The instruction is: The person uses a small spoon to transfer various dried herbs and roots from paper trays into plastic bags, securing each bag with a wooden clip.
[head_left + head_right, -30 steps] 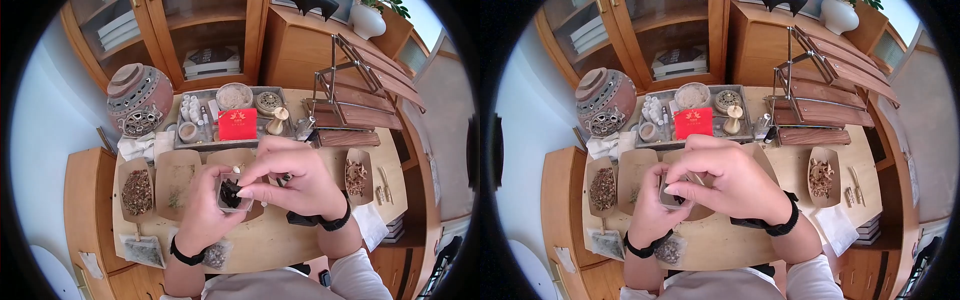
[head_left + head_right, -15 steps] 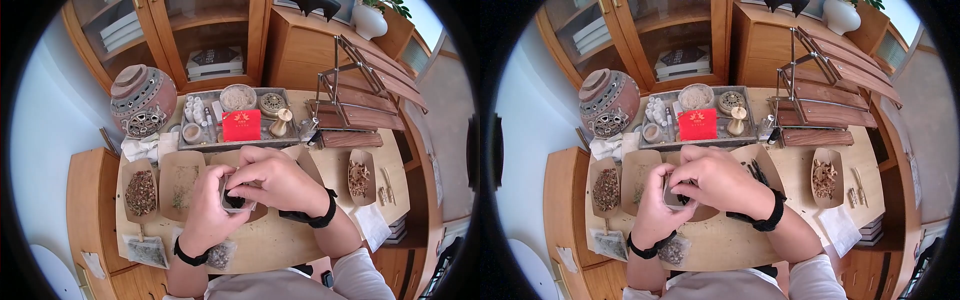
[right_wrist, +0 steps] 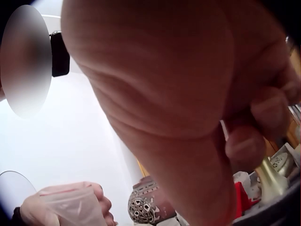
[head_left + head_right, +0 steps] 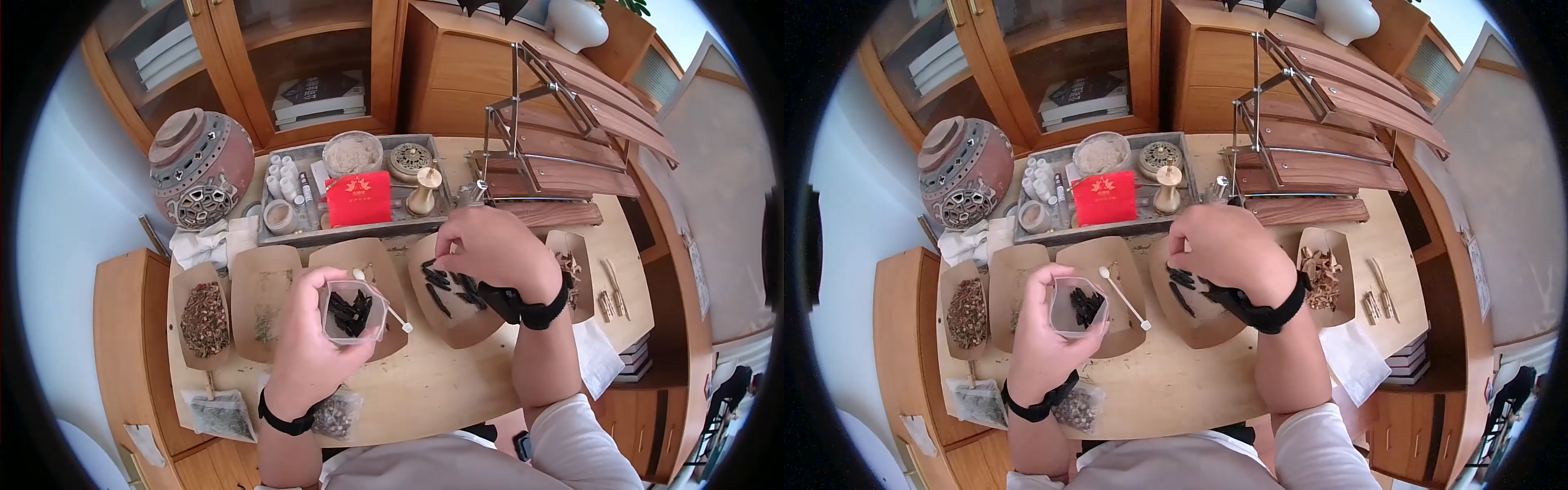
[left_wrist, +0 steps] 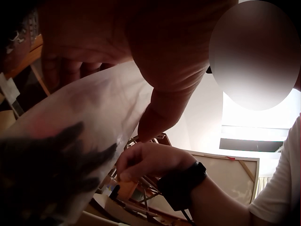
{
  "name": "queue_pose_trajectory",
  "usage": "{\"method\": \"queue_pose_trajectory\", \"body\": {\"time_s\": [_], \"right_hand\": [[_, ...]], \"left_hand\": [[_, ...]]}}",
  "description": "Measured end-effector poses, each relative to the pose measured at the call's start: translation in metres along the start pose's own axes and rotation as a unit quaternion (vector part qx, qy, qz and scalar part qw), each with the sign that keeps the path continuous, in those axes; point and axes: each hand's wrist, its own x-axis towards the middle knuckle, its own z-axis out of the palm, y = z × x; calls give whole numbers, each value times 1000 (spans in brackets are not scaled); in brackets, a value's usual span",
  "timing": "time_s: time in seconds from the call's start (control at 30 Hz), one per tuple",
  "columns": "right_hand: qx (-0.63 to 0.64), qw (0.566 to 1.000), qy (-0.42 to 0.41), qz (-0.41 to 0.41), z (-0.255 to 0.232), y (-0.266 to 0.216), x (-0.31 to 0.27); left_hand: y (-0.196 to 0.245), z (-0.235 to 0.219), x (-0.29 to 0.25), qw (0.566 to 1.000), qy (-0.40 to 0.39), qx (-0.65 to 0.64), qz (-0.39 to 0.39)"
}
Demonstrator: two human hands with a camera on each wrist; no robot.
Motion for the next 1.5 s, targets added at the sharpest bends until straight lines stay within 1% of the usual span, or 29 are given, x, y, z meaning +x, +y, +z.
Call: {"method": "queue_pose_trajectory", "body": {"time_s": [0.03, 0.07, 0.13, 0.17, 0.2, 0.27, 0.33, 0.4, 0.5, 0.6, 0.67, 0.73, 0.8, 0.87, 0.9, 0.93, 1.0, 1.03, 1.07, 1.1, 1.13, 1.2, 1.23, 1.33, 1.43, 1.5], "right_hand": [[-14, 999, -47, 23, 4, 0, 3], [-14, 999, -47, 24, 8, -1, 5], [-79, 992, -95, 21, 20, -2, 9], [-126, 988, -86, 21, 30, -3, 13], [-125, 988, -85, 21, 35, -3, 14], [-174, 981, -83, 18, 41, -7, 14], [-178, 980, -88, 16, 45, -12, 16], [-182, 979, -93, 14, 51, -13, 17], [-213, 973, -86, 24, 59, -13, 20], [-226, 968, -102, 22, 59, -14, 21], [-182, 975, -126, 36, 58, -12, 23], [-159, 978, -126, 42, 50, -12, 23], [-137, 981, -127, 46, 35, -14, 20], [-4, 997, -81, 10, 18, -12, 13], [31, 998, -47, -15, 15, -9, 11], [34, 998, -47, -18, 10, -9, 8], [140, 989, 32, -23, -10, -23, 0], [145, 989, 31, -27, -14, -29, -2], [212, 970, 91, -76, -16, -34, -6], [276, 941, 150, -123, -17, -39, -9], [279, 940, 150, -125, -17, -45, -12], [338, 884, 208, -246, -13, -58, -14], [331, 876, 209, -281, -9, -61, -12], [306, 870, 217, -319, 7, -69, -2], [316, 872, 196, -318, 21, -69, 7], [313, 872, 188, -327, 26, -65, 12]], "left_hand": [[1, 0, 0, 1000, -1, 0, 1], [3, 0, 0, 1000, 0, -6, -2], [3, 0, 0, 1000, 0, -12, -4], [2, 0, 0, 1000, -1, -7, -2], [1, -1, 0, 1000, -2, -2, 0], [0, -1, 0, 1000, 0, -3, -2], [0, 0, 0, 1000, 4, -4, -5], [1, 1, 1, 1000, 25, 2, 5], [-5, 2, -1, 999, 25, -20, -12], [-2, 1, 0, 1000, 25, -9, -12], [-3, 1, 0, 1000, 27, -4, -9], [-4, 1, 0, 1000, 28, 1, -6], [-6, -1, -1, 1000, 2, 18, 2], [-3, -1, -2, 1000, 0, 18, -7], [-1, -2, -2, 1000, -4, 17, -15], [-1, -2, -2, 1000, -2, 21, -17], [-4, -2, -1, 999, -7, 41, 5], [-5, -2, -2, 999, -6, 47, 2], [-6, -1, -1, 999, -8, 50, 3], [-7, -1, -1, 998, -11, 53, 6], [-8, -1, -1, 998, -10, 57, 5], [-8, -1, -1, 999, -17, 49, 6], [-7, -1, 0, 999, -17, 50, 6], [-3, -2, 1, 999, -15, 49, 12], [-2, -1, 2, 998, -9, 59, 17], [-1, 1, 3, 999, 31, 27, 19]]}}
